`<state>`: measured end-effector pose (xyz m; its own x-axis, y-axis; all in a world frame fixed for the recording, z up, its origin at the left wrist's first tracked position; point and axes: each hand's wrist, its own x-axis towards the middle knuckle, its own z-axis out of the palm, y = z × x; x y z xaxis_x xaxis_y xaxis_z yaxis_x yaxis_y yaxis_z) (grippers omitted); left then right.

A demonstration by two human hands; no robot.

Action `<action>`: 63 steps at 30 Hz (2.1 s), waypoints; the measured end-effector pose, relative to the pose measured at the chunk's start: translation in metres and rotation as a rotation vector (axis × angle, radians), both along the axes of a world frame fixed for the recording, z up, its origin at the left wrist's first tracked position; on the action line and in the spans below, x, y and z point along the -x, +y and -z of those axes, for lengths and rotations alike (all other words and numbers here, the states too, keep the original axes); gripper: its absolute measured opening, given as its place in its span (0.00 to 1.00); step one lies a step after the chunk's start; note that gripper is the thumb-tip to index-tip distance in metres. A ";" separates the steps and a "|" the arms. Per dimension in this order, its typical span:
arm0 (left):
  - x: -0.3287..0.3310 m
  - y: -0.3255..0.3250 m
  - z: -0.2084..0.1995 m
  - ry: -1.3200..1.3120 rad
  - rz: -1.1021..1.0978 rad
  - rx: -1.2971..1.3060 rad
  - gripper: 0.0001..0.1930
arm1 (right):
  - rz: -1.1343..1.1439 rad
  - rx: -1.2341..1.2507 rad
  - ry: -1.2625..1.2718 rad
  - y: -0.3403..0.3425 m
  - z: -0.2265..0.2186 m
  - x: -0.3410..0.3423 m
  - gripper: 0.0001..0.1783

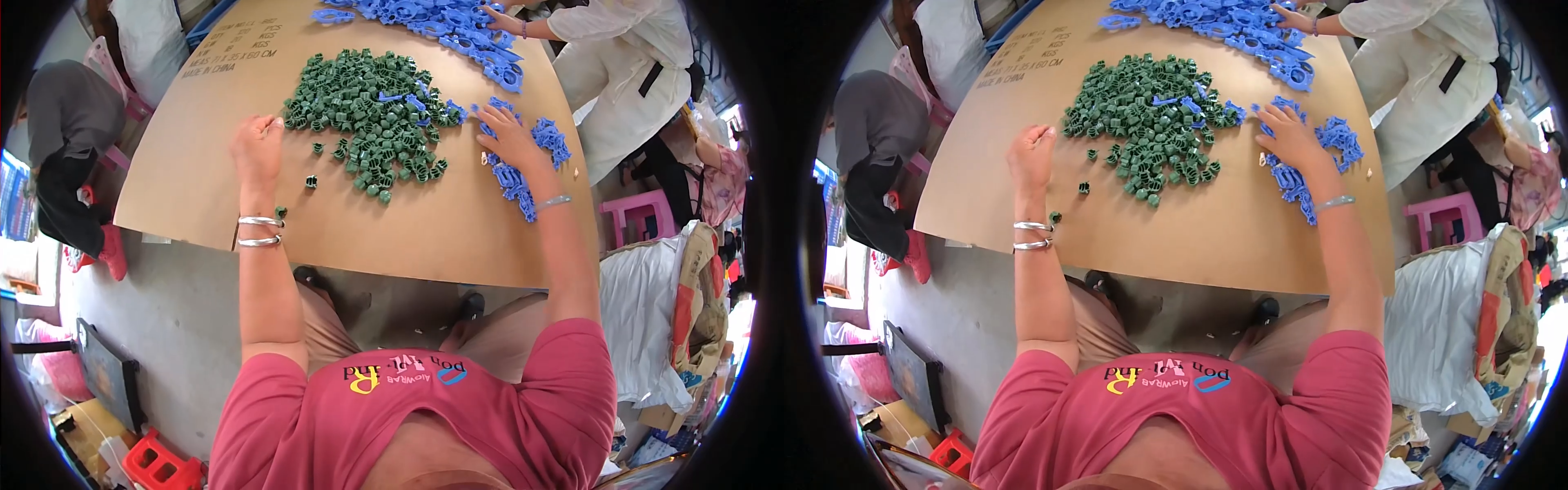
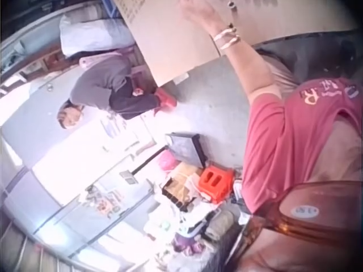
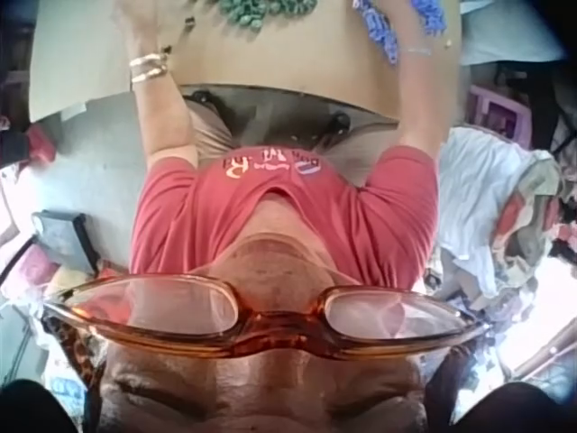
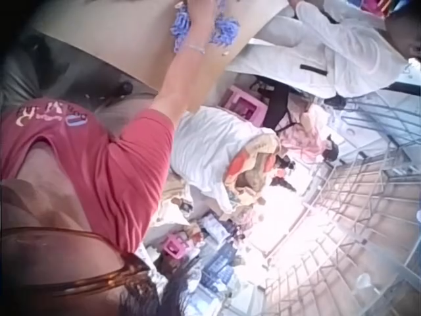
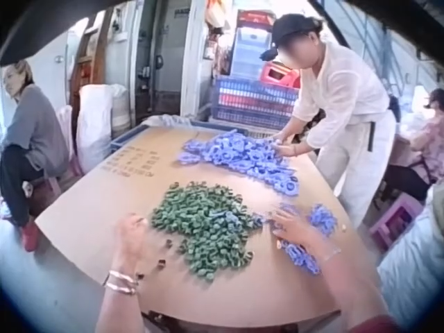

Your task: Sorting green and blue plastic toy components on a cardboard sheet in a workshop.

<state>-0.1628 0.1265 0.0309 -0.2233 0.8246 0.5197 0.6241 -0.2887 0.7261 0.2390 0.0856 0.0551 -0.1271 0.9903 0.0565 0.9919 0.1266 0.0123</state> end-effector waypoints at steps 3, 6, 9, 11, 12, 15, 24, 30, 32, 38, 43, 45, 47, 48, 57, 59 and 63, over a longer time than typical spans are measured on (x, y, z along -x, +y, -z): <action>0.003 -0.001 0.001 0.035 -0.007 0.020 0.12 | 0.087 0.002 -0.263 -0.018 -0.018 0.003 0.25; 0.003 -0.001 0.000 0.045 -0.012 0.021 0.12 | -0.094 -0.312 0.160 0.000 -0.012 -0.003 0.19; 0.001 -0.009 -0.007 0.061 0.000 0.019 0.12 | -0.099 -0.276 0.436 0.035 -0.023 0.040 0.15; -0.006 -0.011 -0.010 0.058 0.032 0.006 0.12 | -0.014 -0.254 0.484 0.070 -0.011 0.057 0.12; -0.007 -0.010 -0.006 0.042 0.053 0.001 0.12 | 0.049 -0.221 0.546 0.089 0.001 0.064 0.12; -0.007 -0.010 -0.006 0.012 0.117 0.058 0.12 | 0.222 -0.190 0.428 0.112 0.016 0.090 0.12; -0.002 -0.010 -0.003 -0.015 0.264 0.186 0.13 | 0.113 -0.144 0.552 0.101 -0.009 0.074 0.15; -0.006 -0.011 -0.005 -0.036 0.283 0.126 0.12 | 0.084 -0.084 0.232 0.083 0.006 0.020 0.12; -0.005 -0.011 -0.003 -0.025 0.256 0.094 0.11 | 0.217 0.027 0.379 0.080 0.013 0.032 0.13; -0.009 -0.015 -0.008 0.048 0.289 0.152 0.12 | 0.264 -0.140 0.157 0.061 -0.001 0.030 0.14; 0.004 -0.014 0.003 -0.029 0.283 0.124 0.13 | 0.264 -0.113 0.002 0.017 -0.035 0.012 0.12; 0.007 -0.012 0.004 -0.045 0.252 0.160 0.13 | 0.275 -0.019 -0.180 0.000 -0.039 0.001 0.11; 0.006 -0.011 0.003 -0.057 0.219 0.204 0.14 | 0.237 -0.007 -0.124 -0.015 -0.052 0.008 0.11; 0.005 -0.011 0.001 -0.048 0.214 0.196 0.14 | 0.200 0.000 -0.066 -0.021 -0.058 0.012 0.10; 0.002 -0.014 0.000 -0.022 0.251 0.125 0.14 | -0.005 0.060 0.381 0.044 0.005 0.035 0.26; 0.004 -0.013 0.001 -0.032 0.255 0.125 0.13 | 0.050 -0.036 0.337 0.043 0.008 0.030 0.25; 0.008 -0.016 -0.005 -0.111 0.237 0.203 0.15 | 0.088 -0.062 0.374 0.009 -0.025 0.028 0.20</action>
<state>-0.1704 0.1102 0.0357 -0.0588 0.9447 0.3226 0.4709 -0.2587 0.8434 0.2109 0.0946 0.0796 -0.0008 0.9897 0.1431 0.9364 0.0509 -0.3473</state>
